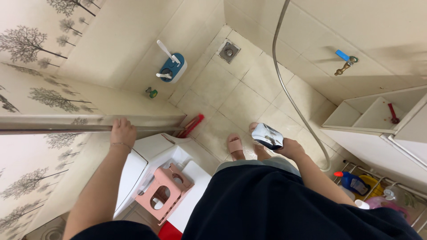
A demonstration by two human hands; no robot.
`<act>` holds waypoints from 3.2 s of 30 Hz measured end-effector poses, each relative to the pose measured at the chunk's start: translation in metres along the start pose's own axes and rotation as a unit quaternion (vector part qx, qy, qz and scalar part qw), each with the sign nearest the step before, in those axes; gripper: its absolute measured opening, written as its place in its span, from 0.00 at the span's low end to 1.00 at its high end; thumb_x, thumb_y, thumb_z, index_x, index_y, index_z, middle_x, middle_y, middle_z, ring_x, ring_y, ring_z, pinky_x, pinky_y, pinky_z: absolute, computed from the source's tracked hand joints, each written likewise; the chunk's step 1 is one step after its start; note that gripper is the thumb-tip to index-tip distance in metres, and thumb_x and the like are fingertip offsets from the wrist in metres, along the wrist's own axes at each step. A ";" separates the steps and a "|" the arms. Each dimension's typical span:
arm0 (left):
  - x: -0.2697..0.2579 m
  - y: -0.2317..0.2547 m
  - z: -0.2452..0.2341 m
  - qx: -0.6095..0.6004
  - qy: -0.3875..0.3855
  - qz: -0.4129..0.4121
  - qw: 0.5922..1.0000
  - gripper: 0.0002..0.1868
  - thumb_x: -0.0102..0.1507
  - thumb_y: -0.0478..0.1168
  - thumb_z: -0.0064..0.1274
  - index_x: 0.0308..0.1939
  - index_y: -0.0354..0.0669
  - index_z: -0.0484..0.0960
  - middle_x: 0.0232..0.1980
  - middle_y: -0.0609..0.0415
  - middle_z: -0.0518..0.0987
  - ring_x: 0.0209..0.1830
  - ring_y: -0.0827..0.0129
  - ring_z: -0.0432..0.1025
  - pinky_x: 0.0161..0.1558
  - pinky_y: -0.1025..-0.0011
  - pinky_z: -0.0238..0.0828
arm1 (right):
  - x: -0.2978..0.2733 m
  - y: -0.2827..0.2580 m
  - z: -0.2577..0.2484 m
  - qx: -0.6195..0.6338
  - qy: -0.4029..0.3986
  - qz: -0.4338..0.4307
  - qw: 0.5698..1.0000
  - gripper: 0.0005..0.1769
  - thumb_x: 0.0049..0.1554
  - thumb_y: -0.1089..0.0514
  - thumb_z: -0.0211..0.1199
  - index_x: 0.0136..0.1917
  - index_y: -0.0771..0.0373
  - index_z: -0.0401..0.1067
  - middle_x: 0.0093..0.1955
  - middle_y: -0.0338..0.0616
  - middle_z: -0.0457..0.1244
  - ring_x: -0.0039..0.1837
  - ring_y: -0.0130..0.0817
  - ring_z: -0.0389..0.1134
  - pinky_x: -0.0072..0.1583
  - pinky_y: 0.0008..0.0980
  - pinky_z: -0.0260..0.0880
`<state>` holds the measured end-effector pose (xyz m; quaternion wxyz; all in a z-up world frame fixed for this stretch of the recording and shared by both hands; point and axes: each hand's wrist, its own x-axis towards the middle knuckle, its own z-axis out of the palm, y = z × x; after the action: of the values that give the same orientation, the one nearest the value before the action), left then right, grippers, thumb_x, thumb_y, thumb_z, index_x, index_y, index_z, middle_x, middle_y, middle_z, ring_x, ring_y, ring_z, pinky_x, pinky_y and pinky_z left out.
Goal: The person scrubs the tiled bathroom floor with a red-bristled long-handled brush while simultaneously rinsing the area with a handheld shower head. They move around the toilet and a red bucket, directing water toward the floor drain.
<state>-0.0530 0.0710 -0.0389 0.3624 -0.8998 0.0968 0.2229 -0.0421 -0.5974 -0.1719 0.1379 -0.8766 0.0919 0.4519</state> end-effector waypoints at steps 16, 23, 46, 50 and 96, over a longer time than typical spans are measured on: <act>-0.005 0.033 -0.010 0.023 -0.032 -0.059 0.997 0.29 0.69 0.49 0.36 0.76 0.56 0.63 0.74 0.47 0.65 0.78 0.49 0.51 0.74 0.42 0.33 | 0.016 -0.005 0.036 0.063 -0.005 -0.146 0.987 0.27 0.42 0.45 0.74 0.51 0.61 0.77 0.48 0.53 0.73 0.53 0.49 0.74 0.56 0.41 0.73; 0.021 0.069 -0.001 -0.061 -0.044 -0.081 0.994 0.32 0.68 0.48 0.36 0.78 0.58 0.57 0.78 0.47 0.60 0.81 0.49 0.46 0.74 0.41 0.29 | 0.006 -0.024 0.035 0.074 -0.047 -0.184 0.979 0.24 0.42 0.49 0.72 0.50 0.60 0.78 0.47 0.53 0.73 0.52 0.49 0.74 0.56 0.42 0.72; 0.164 0.295 -0.204 -0.600 0.084 -0.022 0.795 0.25 0.65 0.56 0.50 0.66 0.60 0.73 0.69 0.57 0.72 0.69 0.57 0.65 0.66 0.46 0.57 | -0.033 0.014 0.026 -0.086 0.021 0.044 0.995 0.28 0.48 0.36 0.70 0.58 0.50 0.77 0.58 0.45 0.71 0.62 0.44 0.73 0.62 0.43 0.74; 0.180 0.320 -0.208 -0.587 0.075 0.025 0.806 0.24 0.66 0.58 0.49 0.65 0.62 0.75 0.68 0.55 0.73 0.67 0.54 0.67 0.63 0.45 0.62 | -0.052 0.018 0.035 -0.024 0.023 0.096 0.995 0.36 0.41 0.30 0.76 0.58 0.48 0.78 0.58 0.42 0.70 0.63 0.43 0.71 0.62 0.45 0.74; -0.100 0.518 -0.214 -0.711 0.068 -0.098 0.693 0.24 0.69 0.50 0.48 0.66 0.46 0.75 0.65 0.43 0.75 0.61 0.53 0.71 0.61 0.60 0.67 | -0.098 0.306 0.176 -0.098 -0.005 0.022 0.995 0.19 0.54 0.56 0.70 0.60 0.52 0.77 0.61 0.37 0.70 0.64 0.41 0.72 0.57 0.46 0.73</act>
<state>-0.2441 -0.4491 -0.1712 -0.3738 -0.9057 -0.1547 0.1266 -0.3213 -0.8255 -0.2376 0.0418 -0.8814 0.0652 0.4661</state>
